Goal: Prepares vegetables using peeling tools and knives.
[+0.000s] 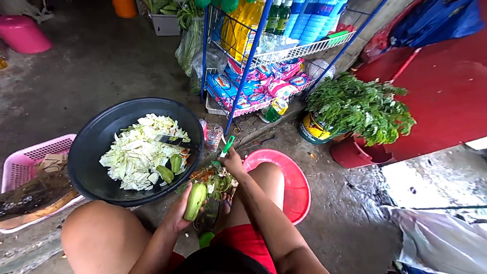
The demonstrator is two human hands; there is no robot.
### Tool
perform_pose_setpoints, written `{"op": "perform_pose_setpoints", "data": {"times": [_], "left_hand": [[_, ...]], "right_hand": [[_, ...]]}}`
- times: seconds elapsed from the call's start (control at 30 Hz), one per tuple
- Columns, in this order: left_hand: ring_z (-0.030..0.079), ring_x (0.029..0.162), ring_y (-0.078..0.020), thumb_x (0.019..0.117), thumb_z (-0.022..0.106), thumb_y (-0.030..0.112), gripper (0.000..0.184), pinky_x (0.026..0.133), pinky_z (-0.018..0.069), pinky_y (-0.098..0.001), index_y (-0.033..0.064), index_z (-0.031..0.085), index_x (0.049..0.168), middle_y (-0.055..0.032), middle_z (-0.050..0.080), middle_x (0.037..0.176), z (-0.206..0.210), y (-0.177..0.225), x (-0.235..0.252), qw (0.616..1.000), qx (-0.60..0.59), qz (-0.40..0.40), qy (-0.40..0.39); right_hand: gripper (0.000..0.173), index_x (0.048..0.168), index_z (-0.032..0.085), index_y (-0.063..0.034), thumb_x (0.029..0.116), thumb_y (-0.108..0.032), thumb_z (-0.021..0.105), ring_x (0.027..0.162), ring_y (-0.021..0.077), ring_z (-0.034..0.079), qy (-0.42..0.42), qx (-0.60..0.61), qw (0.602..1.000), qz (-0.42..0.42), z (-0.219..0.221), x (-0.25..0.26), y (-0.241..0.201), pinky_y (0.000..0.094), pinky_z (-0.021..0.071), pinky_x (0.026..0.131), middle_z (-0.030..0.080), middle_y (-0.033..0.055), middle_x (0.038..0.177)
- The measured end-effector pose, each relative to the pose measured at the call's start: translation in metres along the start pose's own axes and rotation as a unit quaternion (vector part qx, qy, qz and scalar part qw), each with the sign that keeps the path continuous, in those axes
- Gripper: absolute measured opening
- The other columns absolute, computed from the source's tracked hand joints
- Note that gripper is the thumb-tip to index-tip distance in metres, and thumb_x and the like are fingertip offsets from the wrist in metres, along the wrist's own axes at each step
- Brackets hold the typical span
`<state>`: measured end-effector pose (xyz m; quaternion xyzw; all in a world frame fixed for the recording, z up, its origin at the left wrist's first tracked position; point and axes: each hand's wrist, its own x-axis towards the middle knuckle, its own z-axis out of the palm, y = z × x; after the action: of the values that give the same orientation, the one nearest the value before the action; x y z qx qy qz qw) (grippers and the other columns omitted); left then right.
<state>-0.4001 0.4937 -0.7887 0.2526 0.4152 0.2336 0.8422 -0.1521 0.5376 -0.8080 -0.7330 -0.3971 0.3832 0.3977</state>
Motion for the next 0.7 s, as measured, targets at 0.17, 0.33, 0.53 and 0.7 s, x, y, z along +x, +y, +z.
{"op": "perform_pose_setpoints", "data": {"times": [0.17,0.33,0.53,0.7], "left_hand": [[0.071,0.076,-0.0224,0.1102,0.018,0.057,0.068,0.063,0.0596,-0.0311,0.0041,0.056,0.130,-0.0178,0.071,0.103,-0.010,0.002,0.014,0.997,-0.078,-0.020,0.023],[0.068,0.070,-0.0174,0.1081,0.015,0.061,0.070,0.060,0.0589,-0.0300,0.0090,0.063,0.112,-0.0098,0.070,0.085,-0.006,0.001,0.018,0.997,-0.076,0.016,0.011],[0.069,0.072,-0.0184,0.1106,0.021,0.055,0.064,0.060,0.0588,-0.0294,0.0069,0.063,0.116,-0.0116,0.070,0.090,-0.003,-0.003,0.015,0.998,-0.053,0.027,0.033],[0.064,0.062,-0.0167,0.1098,0.022,0.058,0.065,0.051,0.0540,-0.0267,0.0064,0.061,0.120,-0.0120,0.068,0.089,-0.003,0.005,0.020,0.998,-0.029,0.001,0.064]], "right_hand": [[0.050,0.139,0.048,0.0042,0.0946,-0.007,0.070,0.084,0.0168,0.070,-0.017,0.065,0.993,-0.096,0.007,-0.053,-0.036,0.0339,0.0604,0.080,0.071,0.0122,0.102],[0.043,0.131,0.046,0.0038,0.0928,0.001,0.066,0.075,0.0147,0.069,-0.220,0.280,0.934,-0.044,0.035,-0.110,-0.043,0.0305,0.0596,0.070,0.070,0.0100,0.095],[0.044,0.132,0.045,0.0020,0.0937,0.002,0.066,0.075,0.0125,0.068,-0.233,0.278,0.931,-0.039,0.033,-0.098,-0.037,0.0280,0.0591,0.069,0.070,0.0088,0.096],[0.047,0.136,0.042,0.0005,0.0944,0.006,0.062,0.074,0.0135,0.067,-0.217,0.331,0.918,-0.003,0.038,-0.061,-0.033,0.0282,0.0579,0.066,0.070,0.0109,0.100]]}}
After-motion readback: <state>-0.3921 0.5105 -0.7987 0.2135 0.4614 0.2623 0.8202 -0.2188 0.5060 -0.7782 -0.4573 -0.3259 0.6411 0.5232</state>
